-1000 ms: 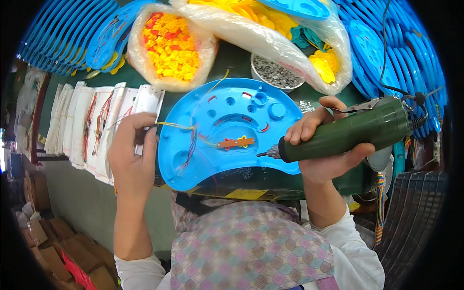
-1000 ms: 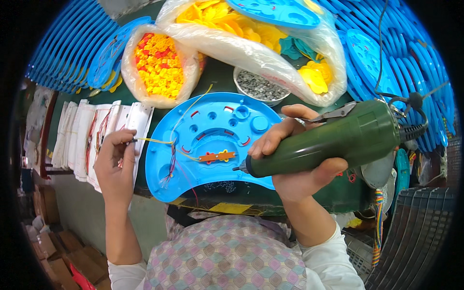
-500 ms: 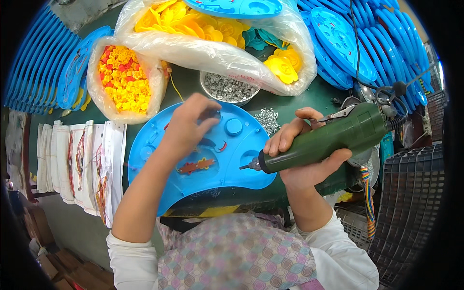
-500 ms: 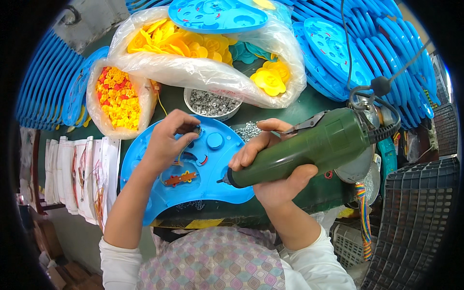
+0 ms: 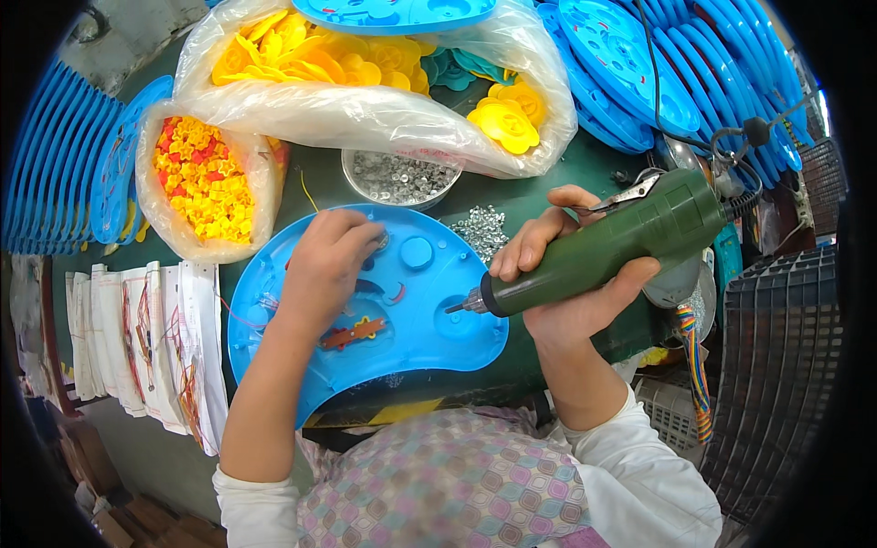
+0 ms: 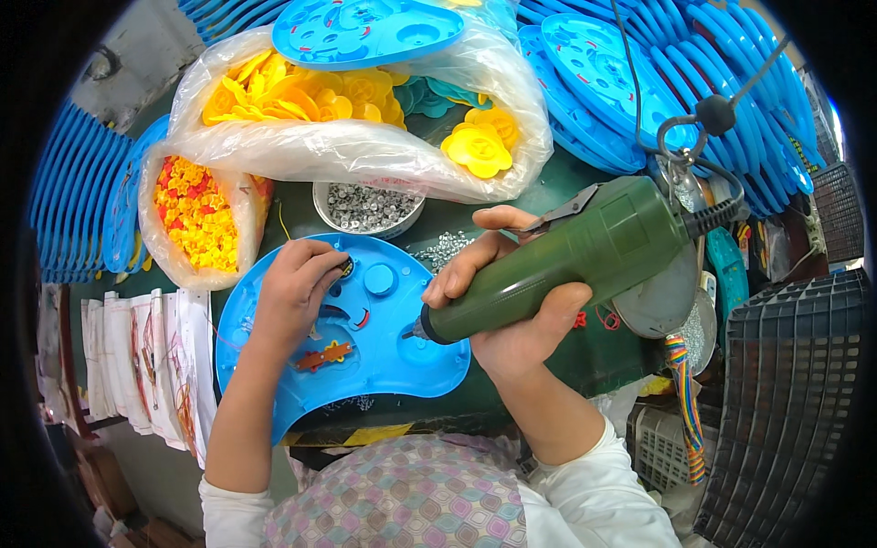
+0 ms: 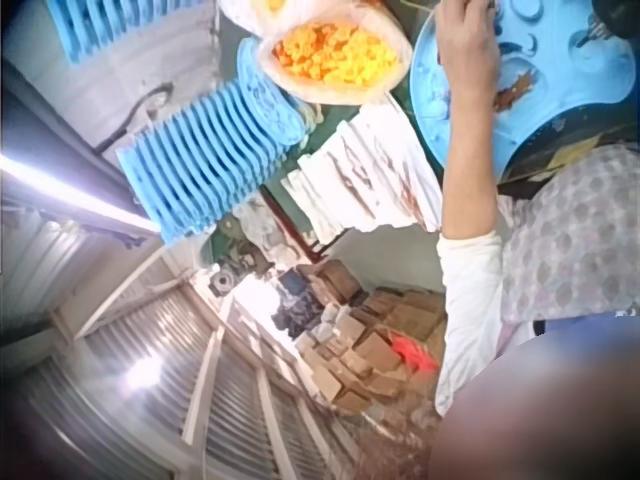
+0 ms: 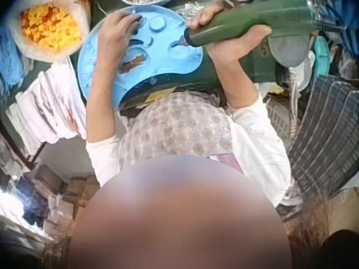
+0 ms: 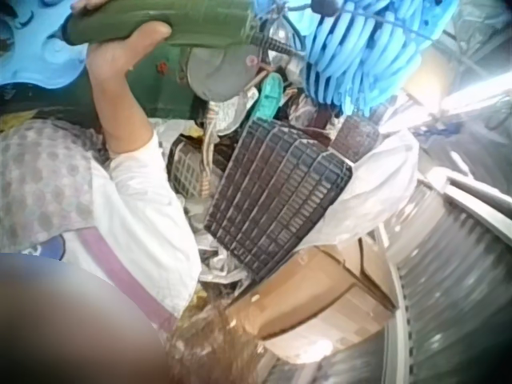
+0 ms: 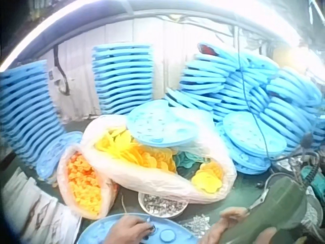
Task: The person uses a green hot glue gun to attach small plastic pieces to a blue plastic tray. They repeatedly pick up small plastic components, apply glue, and place them into designated spots on the tray.
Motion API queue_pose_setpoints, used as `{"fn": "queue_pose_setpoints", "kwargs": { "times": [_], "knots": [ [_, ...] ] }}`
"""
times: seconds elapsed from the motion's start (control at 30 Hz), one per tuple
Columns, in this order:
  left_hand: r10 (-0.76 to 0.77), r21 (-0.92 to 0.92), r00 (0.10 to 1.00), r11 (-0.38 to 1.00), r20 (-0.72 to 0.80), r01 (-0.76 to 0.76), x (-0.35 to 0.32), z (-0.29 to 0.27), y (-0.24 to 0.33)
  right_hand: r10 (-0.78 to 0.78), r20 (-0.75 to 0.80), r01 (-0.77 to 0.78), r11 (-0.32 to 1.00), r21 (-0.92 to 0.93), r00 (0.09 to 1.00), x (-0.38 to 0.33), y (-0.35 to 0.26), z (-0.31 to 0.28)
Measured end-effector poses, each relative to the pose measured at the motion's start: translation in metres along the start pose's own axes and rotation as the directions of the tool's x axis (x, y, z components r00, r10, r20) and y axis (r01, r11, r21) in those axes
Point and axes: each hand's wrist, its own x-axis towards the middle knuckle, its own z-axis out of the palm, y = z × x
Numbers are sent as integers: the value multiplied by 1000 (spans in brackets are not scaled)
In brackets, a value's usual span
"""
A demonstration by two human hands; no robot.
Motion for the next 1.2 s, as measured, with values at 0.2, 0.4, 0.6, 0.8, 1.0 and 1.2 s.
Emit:
{"fn": "queue_pose_setpoints", "kwargs": {
  "times": [0.2,0.4,0.6,0.8,1.0,1.2],
  "knots": [
    [143,140,987,978,77,-153,3,1,-3,-66,-14,66,998,-21,998,10,-6,-6],
    [159,222,984,960,81,-173,3,-1,11,-325,-71,276,884,-376,943,29,-10,-19],
    [230,144,971,961,66,-237,3,7,13,-192,8,171,853,-493,981,20,-8,-48],
    [221,126,975,967,21,-221,3,11,18,-185,-10,164,892,-422,983,13,-5,-58],
    [189,98,981,976,42,-193,4,6,18,-204,-22,155,807,-570,979,18,-4,-56],
    [77,19,997,997,-6,-77,4,0,57,-331,78,339,895,-289,940,20,-23,-48]
  ]
}}
